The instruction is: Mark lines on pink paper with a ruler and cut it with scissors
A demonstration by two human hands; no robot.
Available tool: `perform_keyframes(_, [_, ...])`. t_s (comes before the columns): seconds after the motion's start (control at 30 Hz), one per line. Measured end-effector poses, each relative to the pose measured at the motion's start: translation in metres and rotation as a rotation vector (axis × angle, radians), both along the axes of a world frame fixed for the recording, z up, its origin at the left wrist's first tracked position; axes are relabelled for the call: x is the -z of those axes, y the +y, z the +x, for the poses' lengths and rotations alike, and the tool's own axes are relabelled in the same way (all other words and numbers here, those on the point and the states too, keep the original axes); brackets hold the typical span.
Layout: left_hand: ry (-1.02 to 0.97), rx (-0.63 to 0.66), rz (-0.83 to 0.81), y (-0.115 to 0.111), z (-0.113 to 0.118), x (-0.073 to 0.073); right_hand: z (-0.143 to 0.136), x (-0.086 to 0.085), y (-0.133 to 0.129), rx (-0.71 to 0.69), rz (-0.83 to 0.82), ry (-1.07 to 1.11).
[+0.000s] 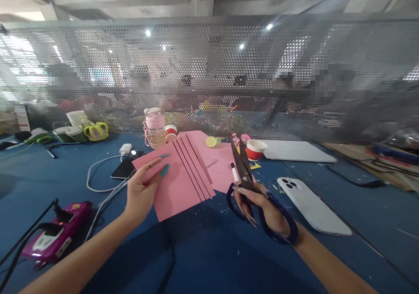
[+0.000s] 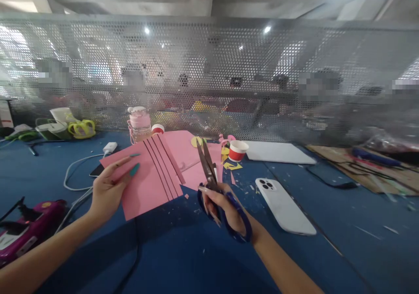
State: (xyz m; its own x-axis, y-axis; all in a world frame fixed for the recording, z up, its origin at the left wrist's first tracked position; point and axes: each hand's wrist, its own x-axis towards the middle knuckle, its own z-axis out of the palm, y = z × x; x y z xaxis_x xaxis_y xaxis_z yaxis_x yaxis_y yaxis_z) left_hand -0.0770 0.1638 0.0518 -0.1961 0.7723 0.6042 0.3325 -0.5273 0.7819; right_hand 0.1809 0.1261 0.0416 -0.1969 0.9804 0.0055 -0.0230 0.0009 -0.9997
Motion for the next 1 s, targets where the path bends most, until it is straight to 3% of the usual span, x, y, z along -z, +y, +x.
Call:
perform_keyframes(0.1, [0.014, 0.035, 0.032, -0.001, 0.0, 0.0, -0.002, -0.002, -0.004, 0.012, -0.028, 0.023])
perform_keyframes(0.27, [0.13, 0.037, 0.129, -0.003, -0.003, 0.002, -0.016, -0.025, -0.01, -0.015, -0.006, -0.339])
perform_keyframes(0.37, [0.207, 0.022, 0.213, -0.005, -0.003, 0.003, -0.023, -0.033, -0.011, 0.008, -0.033, -0.416])
perform_keyframes(0.7, [0.336, -0.021, 0.32, -0.013, -0.002, 0.002, -0.019, -0.023, -0.004, 0.012, 0.047, -0.445])
perform_keyframes(0.8, [0.274, 0.015, 0.279, -0.013, -0.002, 0.003, -0.016, -0.015, 0.0, -0.004, -0.021, -0.434])
perform_keyframes(1.0, [0.055, 0.125, 0.008, -0.011, -0.001, 0.001, -0.01, -0.015, -0.004, -0.083, -0.044, -0.381])
